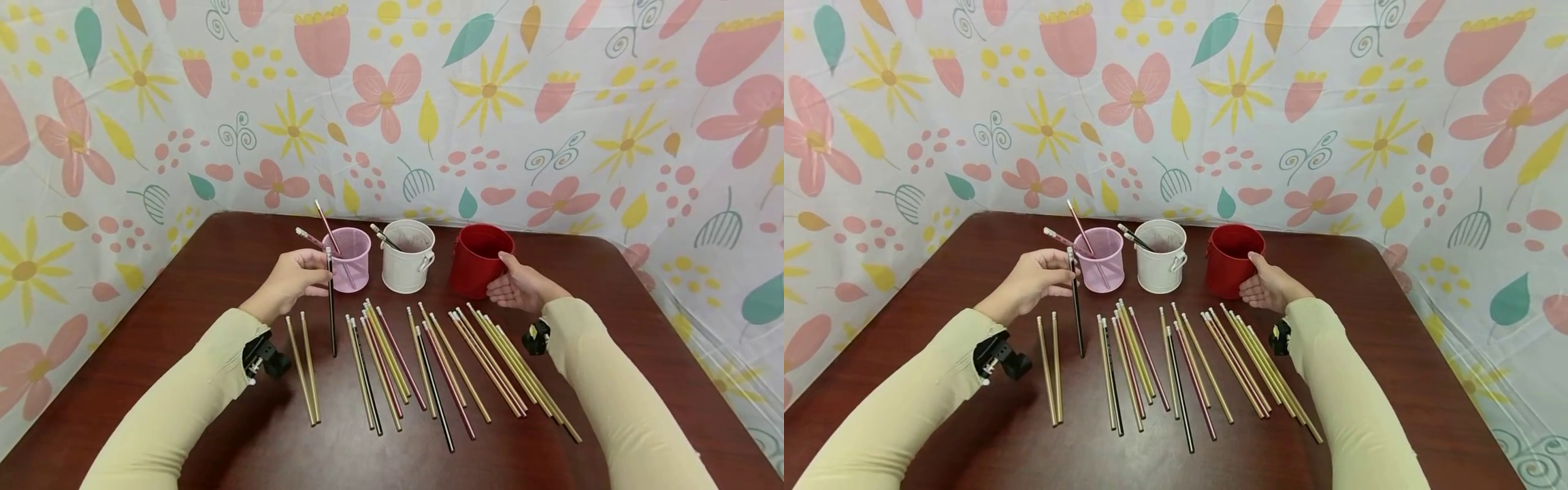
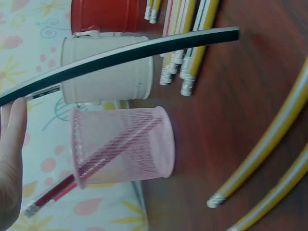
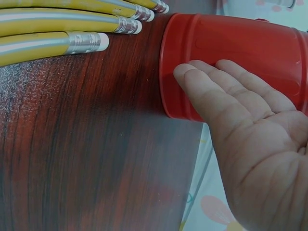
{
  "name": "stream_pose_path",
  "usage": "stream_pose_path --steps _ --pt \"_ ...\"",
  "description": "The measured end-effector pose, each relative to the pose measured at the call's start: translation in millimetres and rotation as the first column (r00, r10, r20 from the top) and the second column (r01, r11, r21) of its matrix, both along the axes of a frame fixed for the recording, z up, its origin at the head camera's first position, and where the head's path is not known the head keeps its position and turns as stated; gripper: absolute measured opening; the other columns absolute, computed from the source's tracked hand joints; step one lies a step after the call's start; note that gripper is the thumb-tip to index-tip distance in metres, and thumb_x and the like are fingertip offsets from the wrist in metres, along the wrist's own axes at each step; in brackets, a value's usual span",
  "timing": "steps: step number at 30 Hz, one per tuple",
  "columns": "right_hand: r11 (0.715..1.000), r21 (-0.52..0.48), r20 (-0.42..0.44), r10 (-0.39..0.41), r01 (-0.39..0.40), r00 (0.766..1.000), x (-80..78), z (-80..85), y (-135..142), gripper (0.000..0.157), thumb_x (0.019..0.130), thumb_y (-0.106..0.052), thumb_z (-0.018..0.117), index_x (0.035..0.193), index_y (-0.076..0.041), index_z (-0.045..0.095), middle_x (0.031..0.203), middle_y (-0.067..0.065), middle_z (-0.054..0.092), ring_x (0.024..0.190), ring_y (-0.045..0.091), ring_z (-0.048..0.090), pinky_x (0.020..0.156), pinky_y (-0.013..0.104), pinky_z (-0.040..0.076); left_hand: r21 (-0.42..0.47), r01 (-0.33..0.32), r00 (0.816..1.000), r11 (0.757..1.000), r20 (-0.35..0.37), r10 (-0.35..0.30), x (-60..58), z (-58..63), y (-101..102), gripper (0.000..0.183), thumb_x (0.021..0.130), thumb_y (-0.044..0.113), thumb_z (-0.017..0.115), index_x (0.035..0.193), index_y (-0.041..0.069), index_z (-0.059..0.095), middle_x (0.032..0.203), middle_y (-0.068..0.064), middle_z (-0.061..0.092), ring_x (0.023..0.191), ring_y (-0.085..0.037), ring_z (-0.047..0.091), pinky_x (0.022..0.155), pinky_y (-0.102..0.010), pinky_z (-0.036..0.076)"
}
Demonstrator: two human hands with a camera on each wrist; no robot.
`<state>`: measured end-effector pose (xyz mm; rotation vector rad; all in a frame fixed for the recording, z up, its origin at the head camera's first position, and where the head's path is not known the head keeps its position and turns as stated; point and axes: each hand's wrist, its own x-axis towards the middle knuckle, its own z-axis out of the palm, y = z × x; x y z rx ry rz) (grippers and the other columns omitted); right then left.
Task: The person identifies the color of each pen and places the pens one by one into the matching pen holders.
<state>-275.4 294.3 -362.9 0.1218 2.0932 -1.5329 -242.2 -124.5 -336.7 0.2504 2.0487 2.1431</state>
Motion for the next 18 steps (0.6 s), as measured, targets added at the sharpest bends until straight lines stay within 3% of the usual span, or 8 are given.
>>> stream_pose_path --steps 6,11,18 --pt "1.000 -0.017 0.001 -0.005 0.005 1.000 -0.6 0.2 1 0.086 0.099 -0.057 0.014 0.126 0.021 0.039 0.108 0.015 0.065 0.094 0.020 0.062 0.084 0.027 0.052 0.090 -0.086 0.992 0.992 -0.082 0.094 -1.9 17.5 4 0.018 0.082 -0.017 0.055 0.095 -0.005 0.059 0.076 0.002 0.065 0.067 -0.009 0.065 0.062 -0.028 0.058" --pt "1.000 -0.016 0.003 0.006 -0.006 1.000 0.2 0.4 2 0.087 0.098 -0.057 0.015 0.126 0.021 0.039 0.109 0.015 0.065 0.095 0.021 0.062 0.086 0.028 0.051 0.213 -0.144 0.976 0.966 -0.132 0.175 -4.6 34.7 9 0.018 0.082 -0.020 0.054 0.089 -0.003 0.058 0.073 -0.001 0.064 0.066 -0.010 0.066 0.061 -0.028 0.058" --pt "1.000 -0.016 0.006 -0.009 0.009 1.000 -0.7 0.0 0 0.087 0.098 -0.058 0.016 0.127 0.021 0.039 0.117 0.021 0.062 0.099 0.024 0.061 0.087 0.030 0.051 0.312 -0.124 0.963 0.942 -0.189 0.190 -9.7 59.0 30 0.022 0.083 -0.018 0.054 0.083 0.004 0.056 0.073 0.000 0.066 0.069 -0.010 0.065 0.061 -0.027 0.057"
